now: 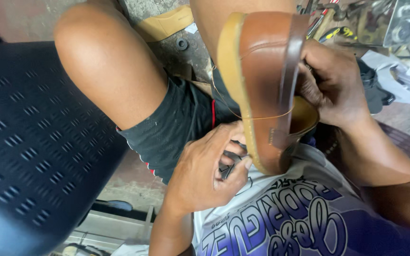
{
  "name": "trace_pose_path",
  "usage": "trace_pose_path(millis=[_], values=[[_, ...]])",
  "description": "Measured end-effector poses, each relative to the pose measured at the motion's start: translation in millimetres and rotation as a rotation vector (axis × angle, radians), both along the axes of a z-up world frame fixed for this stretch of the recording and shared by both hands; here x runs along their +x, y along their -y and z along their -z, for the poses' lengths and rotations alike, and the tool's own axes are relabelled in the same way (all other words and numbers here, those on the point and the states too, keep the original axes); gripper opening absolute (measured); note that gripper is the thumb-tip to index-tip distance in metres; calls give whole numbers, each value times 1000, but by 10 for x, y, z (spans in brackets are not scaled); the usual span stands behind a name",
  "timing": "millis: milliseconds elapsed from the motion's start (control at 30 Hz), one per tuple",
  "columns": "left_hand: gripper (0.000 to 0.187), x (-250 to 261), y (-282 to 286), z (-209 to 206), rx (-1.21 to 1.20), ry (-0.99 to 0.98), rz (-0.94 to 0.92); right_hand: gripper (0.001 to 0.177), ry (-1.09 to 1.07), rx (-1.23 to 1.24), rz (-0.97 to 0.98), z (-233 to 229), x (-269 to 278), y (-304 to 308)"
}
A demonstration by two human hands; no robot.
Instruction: The person sews a brown leather loafer using a needle and thread, pulling the thread through pre-punched holes along the shoe's upper. They then apply glue from a small bottle to the stitching area and continue sewing.
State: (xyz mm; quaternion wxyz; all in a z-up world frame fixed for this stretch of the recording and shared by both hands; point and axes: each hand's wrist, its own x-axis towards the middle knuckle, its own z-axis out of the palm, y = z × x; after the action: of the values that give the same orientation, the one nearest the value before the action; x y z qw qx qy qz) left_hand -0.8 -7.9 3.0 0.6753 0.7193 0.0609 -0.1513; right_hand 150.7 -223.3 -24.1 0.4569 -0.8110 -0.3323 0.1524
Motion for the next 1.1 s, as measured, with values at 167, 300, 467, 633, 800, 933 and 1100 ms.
trace_pose_path(millis=[167, 300, 467, 633, 800, 933, 1100], values=[[41, 26, 64, 38, 33, 58, -21, 27, -121, -28, 78, -24, -23, -37], [36, 34, 81, 75, 52, 78, -34, 31, 24, 48, -45, 3, 18, -36], [35, 41, 78, 159, 36, 120, -35, 24, -114, -9, 32, 120, 35, 6], [36, 74, 169, 237, -19, 114, -54, 24, -218, 48, 24, 267, 95, 31], [36, 79, 296, 310, -76, 83, -104, 23, -342, 42, 39, 375, 126, 14], [34, 39, 378, 386, -26, 101, -151, 23, -295, 165, -11, 474, 136, 35], [30, 34, 436, 437, -38, 93, -170, 22, -303, 231, -54, 659, 214, -13]])
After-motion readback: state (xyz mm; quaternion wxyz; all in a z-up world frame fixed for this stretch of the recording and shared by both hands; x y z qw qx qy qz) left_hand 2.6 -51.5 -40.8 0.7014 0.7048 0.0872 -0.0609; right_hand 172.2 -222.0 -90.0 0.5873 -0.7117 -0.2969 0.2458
